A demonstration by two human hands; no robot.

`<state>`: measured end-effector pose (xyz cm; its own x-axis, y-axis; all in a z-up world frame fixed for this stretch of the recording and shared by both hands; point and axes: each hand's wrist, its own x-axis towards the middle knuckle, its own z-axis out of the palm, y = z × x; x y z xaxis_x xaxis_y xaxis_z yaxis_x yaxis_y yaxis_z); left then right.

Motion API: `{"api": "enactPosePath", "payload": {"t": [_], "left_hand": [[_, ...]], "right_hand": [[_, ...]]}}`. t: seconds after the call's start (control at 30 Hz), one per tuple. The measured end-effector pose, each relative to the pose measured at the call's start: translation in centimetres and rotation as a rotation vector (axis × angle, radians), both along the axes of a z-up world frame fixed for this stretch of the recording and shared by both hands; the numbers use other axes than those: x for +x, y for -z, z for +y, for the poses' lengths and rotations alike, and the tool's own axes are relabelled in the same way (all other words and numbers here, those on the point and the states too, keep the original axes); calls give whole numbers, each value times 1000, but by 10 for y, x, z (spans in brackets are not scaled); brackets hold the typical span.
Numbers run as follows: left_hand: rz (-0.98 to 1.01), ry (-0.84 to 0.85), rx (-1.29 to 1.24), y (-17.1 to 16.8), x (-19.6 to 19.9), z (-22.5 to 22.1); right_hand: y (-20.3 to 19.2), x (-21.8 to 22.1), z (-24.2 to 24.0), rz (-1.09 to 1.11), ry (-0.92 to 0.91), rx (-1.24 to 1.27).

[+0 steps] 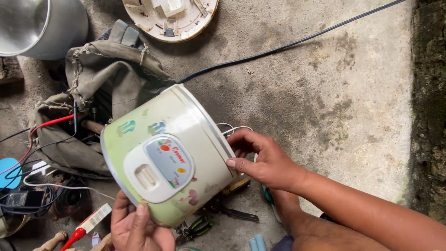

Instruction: The person uses a multimeter to test the heating plate of a disassembled rice cooker on a workbench, touching the probes to its terminals and turning the plate over. They then move to the rice cooker body on the floor, work on its wiring and switch, and pry at its edge with a screwdriver.

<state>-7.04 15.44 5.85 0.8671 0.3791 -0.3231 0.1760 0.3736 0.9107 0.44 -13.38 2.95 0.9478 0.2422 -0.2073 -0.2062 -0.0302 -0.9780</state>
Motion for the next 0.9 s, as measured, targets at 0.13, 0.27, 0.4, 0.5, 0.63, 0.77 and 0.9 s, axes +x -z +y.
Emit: {"api": "enactPosePath", "payload": {"t": [0.13, 0.27, 0.4, 0.5, 0.63, 0.77, 0.9], "left_hand": [[-53, -123, 21, -6, -3, 5], [-77, -129, 125, 0, -10, 10], [-68, -171, 166, 1, -12, 7], [-48, -149, 173, 1, -14, 9], [-13, -136, 182, -3, -11, 8], [-90, -146, 168, 4, -13, 8], [-93, -152, 159, 5, -13, 11]], "right_hand": [[-3, -2, 9, 133, -136, 78], [-2, -6, 21, 37, -196, 62], [1, -9, 28, -71, -249, 37], [3, -13, 33, -44, -267, 33], [8, -13, 38, 110, -235, 178], [15, -14, 36, 178, -241, 219], [19, -12, 34, 179, -266, 232]]}}
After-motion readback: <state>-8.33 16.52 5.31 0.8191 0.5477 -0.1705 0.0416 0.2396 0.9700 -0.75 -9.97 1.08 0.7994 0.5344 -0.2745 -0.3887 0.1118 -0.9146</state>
